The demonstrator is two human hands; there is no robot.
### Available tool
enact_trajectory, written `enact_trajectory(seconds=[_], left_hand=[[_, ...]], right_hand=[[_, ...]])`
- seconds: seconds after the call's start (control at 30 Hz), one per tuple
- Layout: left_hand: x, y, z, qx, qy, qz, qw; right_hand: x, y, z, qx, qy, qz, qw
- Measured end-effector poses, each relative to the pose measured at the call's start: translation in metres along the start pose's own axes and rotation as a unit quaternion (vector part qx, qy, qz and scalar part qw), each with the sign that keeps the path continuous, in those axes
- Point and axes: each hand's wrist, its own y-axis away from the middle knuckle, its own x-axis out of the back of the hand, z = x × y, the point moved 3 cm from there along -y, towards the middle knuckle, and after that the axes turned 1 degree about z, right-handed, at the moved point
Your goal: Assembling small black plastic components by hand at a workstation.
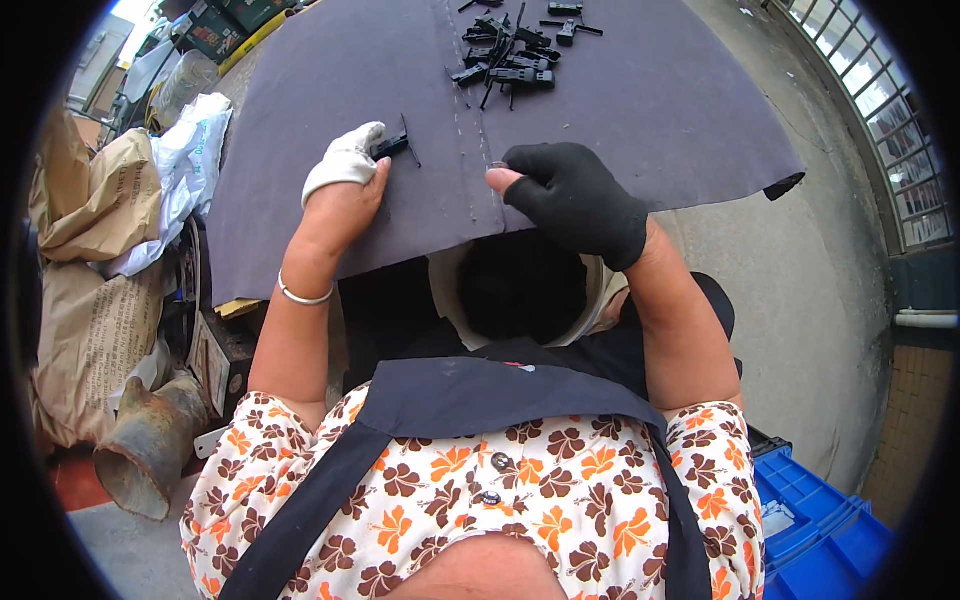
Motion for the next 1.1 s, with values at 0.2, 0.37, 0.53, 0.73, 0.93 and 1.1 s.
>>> enact_trajectory(seconds=[0.2,0.37,0.53,0.73,0.93,1.1], left_hand=[[0.002,-0.001,0.024,-0.022,0.032,-0.001,0.999],[0.025,0.005,0.076,-0.129,0.15,-0.053,0.979],[0.028,0.006,0.084,-0.18,0.191,-0.03,0.964],[0.01,0.01,0.074,-0.072,0.347,-0.02,0.935],[-0.013,0.016,0.076,0.125,0.647,-0.169,0.733],[-0.015,0.02,0.081,0.178,0.798,-0.133,0.56]], right_hand=[[-0.009,0.0,-0.002,0.039,0.032,0.053,0.997],[-0.008,0.0,-0.002,0.048,0.019,0.138,0.989],[0.0,-0.001,-0.007,-0.04,-0.12,0.146,0.981],[-0.001,0.008,-0.007,-0.052,-0.195,0.122,0.972],[-0.013,0.004,-0.002,-0.03,-0.481,0.099,0.87],[-0.019,0.005,-0.003,-0.059,-0.499,0.089,0.86]])
